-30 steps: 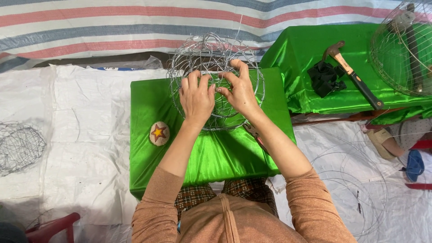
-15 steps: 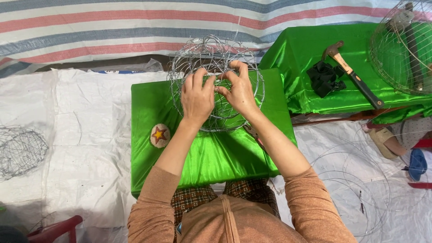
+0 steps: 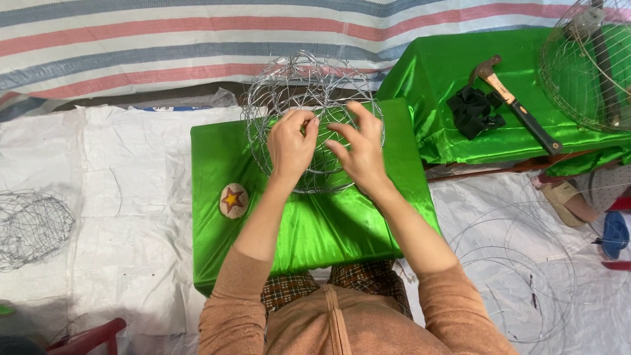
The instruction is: The person assembles a wire mesh basket by hand and using pliers to twist and cut metal wire segments.
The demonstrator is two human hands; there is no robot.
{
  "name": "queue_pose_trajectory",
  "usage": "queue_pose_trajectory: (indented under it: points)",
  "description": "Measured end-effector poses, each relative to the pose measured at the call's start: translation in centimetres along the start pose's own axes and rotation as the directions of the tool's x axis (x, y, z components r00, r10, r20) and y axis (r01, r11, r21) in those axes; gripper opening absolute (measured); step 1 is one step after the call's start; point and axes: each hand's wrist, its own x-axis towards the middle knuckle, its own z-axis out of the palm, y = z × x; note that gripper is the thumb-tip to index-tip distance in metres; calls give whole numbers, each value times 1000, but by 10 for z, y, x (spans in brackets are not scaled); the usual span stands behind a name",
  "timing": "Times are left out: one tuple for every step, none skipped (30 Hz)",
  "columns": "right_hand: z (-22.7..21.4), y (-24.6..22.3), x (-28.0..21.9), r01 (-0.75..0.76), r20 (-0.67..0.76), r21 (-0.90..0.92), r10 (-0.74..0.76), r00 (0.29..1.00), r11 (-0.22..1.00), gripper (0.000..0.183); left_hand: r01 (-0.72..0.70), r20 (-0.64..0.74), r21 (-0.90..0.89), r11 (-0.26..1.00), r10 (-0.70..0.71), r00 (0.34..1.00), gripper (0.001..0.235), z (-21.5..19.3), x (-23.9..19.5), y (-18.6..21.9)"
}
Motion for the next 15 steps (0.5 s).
queue_pose_trajectory:
  points:
    - [-8,9,-20,0,-3,1,0,1000,1000,24,-3,0,2,1000,3,1000,11,2,-4,-4]
    - [-17,18,-40,-62,-78,14,62,995,998,17,42,9,-174,984,-41,999,11,4,-8,-8]
    - [-26,27,-60,-122,-151,32,125,981,992,11,87,26,-343,935,-83,996,12,7,-12,-12]
    - [-13,59,-94,-121,-152,30,124,981,992,11,85,26,-345,935,-81,996,12,9,-12,-13]
    - [-1,91,-128,-215,-57,-143,208,976,966,12,123,58,-502,856,-109,992,10,11,-12,-14]
    - [8,123,-166,-286,22,-324,310,950,902,13,165,100,-645,746,-132,986,8,16,-15,-13]
    - [12,132,-185,-290,24,-331,315,949,898,13,170,105,-650,741,-134,985,8,15,-17,-8]
    - [16,143,-204,-330,96,-439,409,907,836,21,102,17,-575,812,-113,993,9,15,-16,-2]
    - [19,152,-223,-354,155,-544,505,849,761,30,38,-69,-487,872,-83,994,13,14,-16,4]
    - [19,152,-225,-357,151,-545,508,848,759,30,37,-67,-490,871,-79,995,13,18,-17,5]
    - [19,151,-227,-331,193,-610,541,819,720,35,-24,-121,-345,938,-19,992,20,21,-17,7]
    - [20,150,-227,-297,233,-669,571,787,682,40,-81,-170,-185,979,49,984,28,24,-17,8]
    - [18,148,-224,-297,230,-669,569,789,682,40,-85,-172,-185,979,53,984,28,21,-17,13]
    - [17,147,-219,-315,264,-662,604,752,681,38,-94,-179,-119,989,71,981,25,17,-17,18]
    - [17,146,-214,-332,297,-656,636,712,678,35,-101,-185,-52,993,90,979,22,12,-16,23]
